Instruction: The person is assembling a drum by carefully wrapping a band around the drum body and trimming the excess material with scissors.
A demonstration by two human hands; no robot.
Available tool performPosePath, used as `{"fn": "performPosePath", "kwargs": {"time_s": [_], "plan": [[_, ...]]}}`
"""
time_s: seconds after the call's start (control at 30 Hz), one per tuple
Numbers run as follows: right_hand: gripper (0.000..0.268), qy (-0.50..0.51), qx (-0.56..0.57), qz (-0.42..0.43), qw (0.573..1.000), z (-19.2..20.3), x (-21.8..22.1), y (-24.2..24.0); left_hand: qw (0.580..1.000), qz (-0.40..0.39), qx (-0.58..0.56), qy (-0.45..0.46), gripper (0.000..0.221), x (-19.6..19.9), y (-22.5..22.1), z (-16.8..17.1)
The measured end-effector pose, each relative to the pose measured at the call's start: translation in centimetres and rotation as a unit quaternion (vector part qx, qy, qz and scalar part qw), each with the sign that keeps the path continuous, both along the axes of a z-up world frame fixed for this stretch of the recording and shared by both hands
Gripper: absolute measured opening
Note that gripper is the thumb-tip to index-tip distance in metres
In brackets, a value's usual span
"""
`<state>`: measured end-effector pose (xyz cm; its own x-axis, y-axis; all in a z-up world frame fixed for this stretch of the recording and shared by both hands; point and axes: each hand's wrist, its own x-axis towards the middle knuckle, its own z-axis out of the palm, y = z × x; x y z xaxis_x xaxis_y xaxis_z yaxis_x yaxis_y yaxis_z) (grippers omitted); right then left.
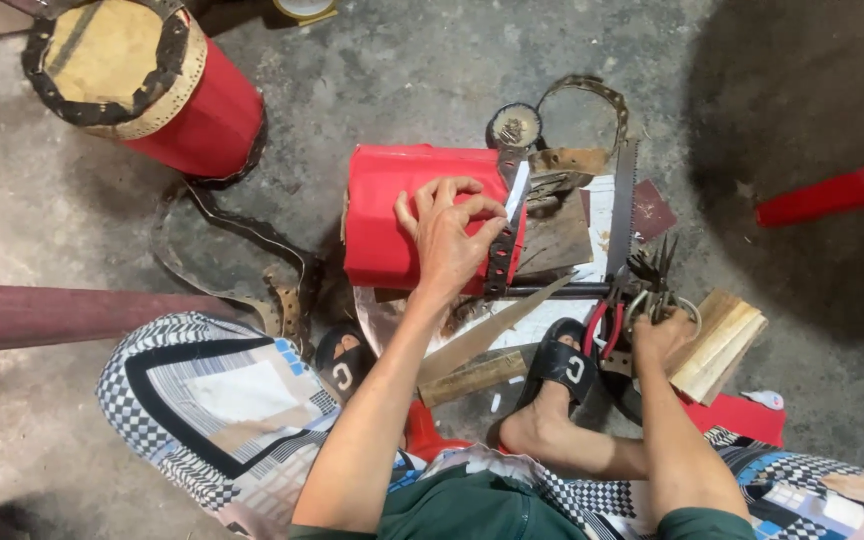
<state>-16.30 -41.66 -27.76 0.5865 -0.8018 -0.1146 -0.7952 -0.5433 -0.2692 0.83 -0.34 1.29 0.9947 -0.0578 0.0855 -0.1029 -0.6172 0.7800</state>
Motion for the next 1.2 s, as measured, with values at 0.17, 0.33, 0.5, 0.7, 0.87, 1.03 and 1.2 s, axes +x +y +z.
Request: {"fn": "performPosePath", "kwargs": {"time_s": [0.17, 0.33, 0.5, 0.7, 0.87, 1.03, 1.2], "plan": [[0.062, 0.056, 0.018, 0.02, 0.998, 1.9, -0.3, -0.2, 1.0, 0.004, -0.004, -0.002, 0.012, -0.3, -0.1, 0.0], [0.071, 0.038, 0.086, 0.002, 0.996, 0.4, -0.4, -2.2, 1.0, 0.003, 0.001, -0.005, 0.011, -0.5, 0.0, 0.3], [0.069, 0.091, 0.086, -0.027, 0.992, 7.2, 0.8, 1.6, 1.0, 0.0, 0.0, -0.014, 0.012, -0.1, -0.2, 0.2], [0.044, 0.079, 0.004, 0.041, 0.996, 4.1, 0.8, -0.6, 1.0, -0.004, 0.016, -0.01, 0.014, -0.1, -0.1, 0.2], [0.061, 0.105, 0.028, 0.062, 0.992, 3.9, 0.5, -0.1, 1.0, -0.001, 0.005, 0.005, 0.013, -0.3, 0.0, 0.4], [0.072, 0.09, 0.097, -0.003, 0.991, 4.7, 1.1, 0.8, 1.0, 0.003, 0.004, 0.004, 0.013, -0.1, 0.0, 0.3], [0.049, -0.259, 0.043, -0.073, 0.962, 12.5, 4.7, 6.2, 1.0, 0.002, -0.005, 0.005, 0.011, 0.1, -0.1, 0.3]]}}
